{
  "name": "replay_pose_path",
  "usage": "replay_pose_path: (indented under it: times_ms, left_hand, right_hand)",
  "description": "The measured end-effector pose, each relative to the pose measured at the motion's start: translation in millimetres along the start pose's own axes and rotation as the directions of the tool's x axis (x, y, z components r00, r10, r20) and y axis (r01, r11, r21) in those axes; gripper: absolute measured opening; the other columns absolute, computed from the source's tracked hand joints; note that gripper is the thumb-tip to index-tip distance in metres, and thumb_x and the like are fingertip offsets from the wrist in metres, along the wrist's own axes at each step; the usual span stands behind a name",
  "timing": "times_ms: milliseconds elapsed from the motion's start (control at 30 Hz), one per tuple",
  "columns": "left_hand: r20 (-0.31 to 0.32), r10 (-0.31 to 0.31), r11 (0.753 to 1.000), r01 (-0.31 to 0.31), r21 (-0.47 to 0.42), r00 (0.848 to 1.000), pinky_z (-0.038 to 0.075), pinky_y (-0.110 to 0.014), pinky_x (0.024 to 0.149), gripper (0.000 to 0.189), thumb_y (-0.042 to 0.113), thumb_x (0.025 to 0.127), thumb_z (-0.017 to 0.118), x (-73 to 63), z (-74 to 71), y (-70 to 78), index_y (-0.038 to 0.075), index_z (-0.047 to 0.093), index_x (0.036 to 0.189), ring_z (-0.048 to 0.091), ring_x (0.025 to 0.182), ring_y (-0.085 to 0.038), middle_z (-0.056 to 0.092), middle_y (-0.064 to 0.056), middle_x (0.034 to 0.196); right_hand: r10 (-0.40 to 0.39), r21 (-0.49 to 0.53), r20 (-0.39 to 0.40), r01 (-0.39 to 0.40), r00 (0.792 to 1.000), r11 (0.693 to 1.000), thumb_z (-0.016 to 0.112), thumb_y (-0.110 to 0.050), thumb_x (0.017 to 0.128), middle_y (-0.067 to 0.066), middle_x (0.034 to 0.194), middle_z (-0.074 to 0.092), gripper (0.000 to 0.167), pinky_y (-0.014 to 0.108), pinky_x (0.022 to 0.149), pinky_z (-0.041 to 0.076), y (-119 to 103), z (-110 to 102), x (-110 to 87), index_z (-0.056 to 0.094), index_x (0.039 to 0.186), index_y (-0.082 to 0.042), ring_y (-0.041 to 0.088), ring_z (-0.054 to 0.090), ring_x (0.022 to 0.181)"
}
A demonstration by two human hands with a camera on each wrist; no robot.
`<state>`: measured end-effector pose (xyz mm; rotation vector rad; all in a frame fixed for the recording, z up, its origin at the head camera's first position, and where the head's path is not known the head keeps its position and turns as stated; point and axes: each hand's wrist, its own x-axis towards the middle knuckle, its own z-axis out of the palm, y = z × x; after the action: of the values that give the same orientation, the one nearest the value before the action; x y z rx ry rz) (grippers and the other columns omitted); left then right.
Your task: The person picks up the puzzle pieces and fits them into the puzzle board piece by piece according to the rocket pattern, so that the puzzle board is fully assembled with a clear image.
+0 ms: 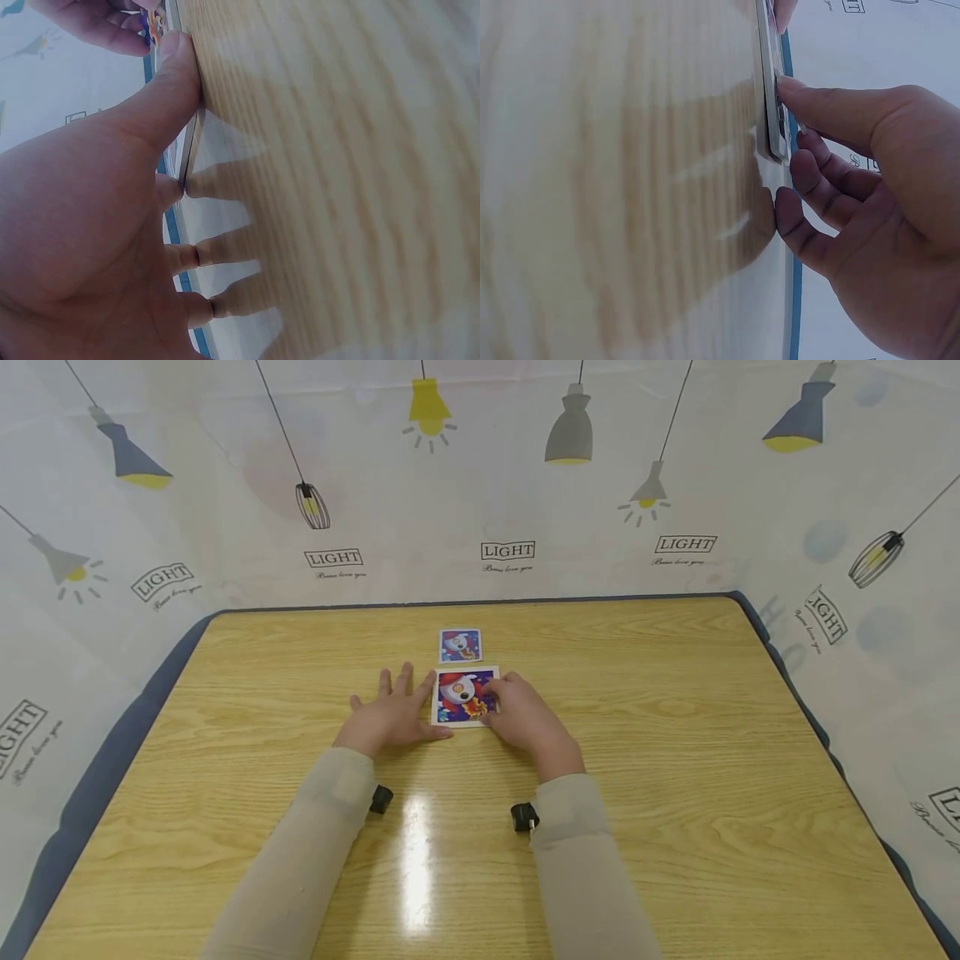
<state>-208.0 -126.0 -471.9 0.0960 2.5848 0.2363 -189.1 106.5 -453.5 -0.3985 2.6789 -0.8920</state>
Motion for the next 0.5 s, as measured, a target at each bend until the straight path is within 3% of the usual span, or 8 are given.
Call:
replay_pose_path:
  times_ms: [500]
  left_hand:
    - [0.002,-0.004,1.0,0.004,0.009,1.0,-0.002,-0.089,0.117,0.117,0.089,0.083,0.061,0.3,0.6,-0.4,0.046,-0.007,0.168,-0.021,0.163,-0.044,-0.025,-0.006,0.178]
  right_hand:
    - [0.028,-0.011,0.011,-0.028,1.0,1.0,0.072,-0.019,0.102,0.02,0.138,0.061,0.049,0.052,0.112,0.053,-2.1,-0.2,-0.7,0.062,0.147,-0.002,0.032,0.06,0.118]
